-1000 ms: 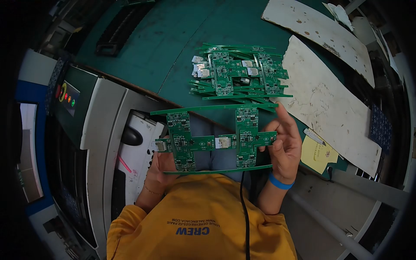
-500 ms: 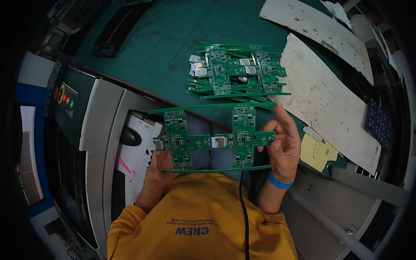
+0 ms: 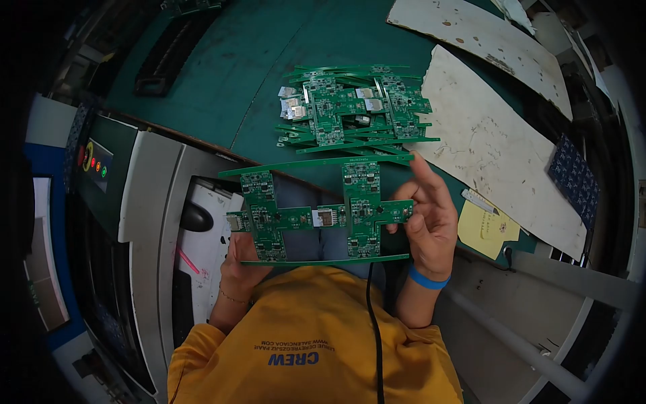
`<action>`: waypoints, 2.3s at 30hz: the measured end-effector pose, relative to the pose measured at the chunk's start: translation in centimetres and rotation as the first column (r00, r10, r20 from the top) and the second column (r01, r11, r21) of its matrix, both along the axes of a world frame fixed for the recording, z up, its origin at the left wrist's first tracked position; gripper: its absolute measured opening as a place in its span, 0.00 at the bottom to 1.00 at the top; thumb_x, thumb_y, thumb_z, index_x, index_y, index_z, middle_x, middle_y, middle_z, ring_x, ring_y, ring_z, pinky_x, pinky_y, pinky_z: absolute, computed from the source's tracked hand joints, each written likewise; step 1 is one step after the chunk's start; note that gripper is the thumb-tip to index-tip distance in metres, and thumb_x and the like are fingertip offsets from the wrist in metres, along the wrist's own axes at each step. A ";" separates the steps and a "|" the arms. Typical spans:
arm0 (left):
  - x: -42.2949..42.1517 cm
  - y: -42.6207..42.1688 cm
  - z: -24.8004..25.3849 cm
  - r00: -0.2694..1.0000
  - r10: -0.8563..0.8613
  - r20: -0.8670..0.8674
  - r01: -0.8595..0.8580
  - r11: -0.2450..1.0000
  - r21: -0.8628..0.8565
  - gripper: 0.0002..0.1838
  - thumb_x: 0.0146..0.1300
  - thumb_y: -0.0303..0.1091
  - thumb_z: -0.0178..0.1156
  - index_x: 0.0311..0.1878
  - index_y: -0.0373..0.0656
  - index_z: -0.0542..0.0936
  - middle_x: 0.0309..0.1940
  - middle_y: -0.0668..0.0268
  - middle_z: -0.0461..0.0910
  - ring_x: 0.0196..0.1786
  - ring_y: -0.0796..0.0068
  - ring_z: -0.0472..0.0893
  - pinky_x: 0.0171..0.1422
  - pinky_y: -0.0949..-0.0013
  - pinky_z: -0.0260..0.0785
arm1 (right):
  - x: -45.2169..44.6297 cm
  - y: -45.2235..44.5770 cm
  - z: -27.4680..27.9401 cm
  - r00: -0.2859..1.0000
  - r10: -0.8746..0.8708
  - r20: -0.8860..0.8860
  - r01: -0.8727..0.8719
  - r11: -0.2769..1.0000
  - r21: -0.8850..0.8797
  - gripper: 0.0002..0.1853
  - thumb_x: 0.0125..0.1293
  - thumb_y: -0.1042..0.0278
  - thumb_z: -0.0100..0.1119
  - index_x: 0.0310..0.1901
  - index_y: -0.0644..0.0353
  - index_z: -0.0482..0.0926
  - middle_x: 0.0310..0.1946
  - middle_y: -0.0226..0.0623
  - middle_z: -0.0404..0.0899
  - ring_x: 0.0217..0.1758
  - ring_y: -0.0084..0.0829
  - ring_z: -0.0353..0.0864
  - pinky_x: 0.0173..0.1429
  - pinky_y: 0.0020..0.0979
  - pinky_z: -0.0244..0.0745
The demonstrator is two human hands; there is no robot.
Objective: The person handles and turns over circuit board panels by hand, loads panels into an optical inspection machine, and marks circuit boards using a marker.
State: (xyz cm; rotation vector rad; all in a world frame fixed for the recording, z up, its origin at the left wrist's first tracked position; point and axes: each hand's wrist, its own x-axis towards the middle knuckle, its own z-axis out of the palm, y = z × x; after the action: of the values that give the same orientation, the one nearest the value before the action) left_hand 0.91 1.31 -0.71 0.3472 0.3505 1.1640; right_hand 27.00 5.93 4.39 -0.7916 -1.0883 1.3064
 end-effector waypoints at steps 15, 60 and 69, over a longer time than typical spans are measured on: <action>-0.1 0.8 -0.5 0.994 -0.054 0.095 0.054 0.999 0.005 0.43 0.41 0.40 0.72 0.60 0.38 0.60 0.57 0.61 0.65 0.58 0.66 0.67 0.61 0.63 0.60 | 0.0 0.1 -0.2 0.999 0.042 -0.022 -0.042 0.999 0.030 0.36 0.59 0.61 0.58 0.63 0.68 0.53 0.29 0.36 0.70 0.27 0.19 0.69 0.32 0.18 0.67; 0.6 0.6 1.6 0.999 -0.001 -0.043 0.004 0.999 0.053 0.41 0.47 0.44 0.67 0.62 0.43 0.57 0.60 0.59 0.61 0.61 0.63 0.64 0.62 0.58 0.58 | -1.1 0.6 0.2 1.000 -0.022 -0.007 0.021 0.997 -0.075 0.32 0.65 0.59 0.48 0.64 0.67 0.49 0.30 0.32 0.70 0.26 0.19 0.69 0.30 0.19 0.66; 0.6 0.6 1.6 1.000 0.002 0.019 -0.002 1.000 0.003 0.42 0.46 0.39 0.69 0.62 0.42 0.57 0.59 0.56 0.61 0.60 0.62 0.64 0.63 0.58 0.58 | -1.2 0.5 0.3 1.000 -0.028 -0.006 0.027 0.997 -0.073 0.33 0.65 0.59 0.48 0.64 0.67 0.49 0.30 0.32 0.70 0.26 0.19 0.69 0.30 0.19 0.66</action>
State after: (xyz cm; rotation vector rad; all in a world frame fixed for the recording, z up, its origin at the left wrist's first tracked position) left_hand 1.46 1.87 0.85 0.3378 0.3323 1.1694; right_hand 25.82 6.44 4.66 -0.8531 -1.0255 1.3312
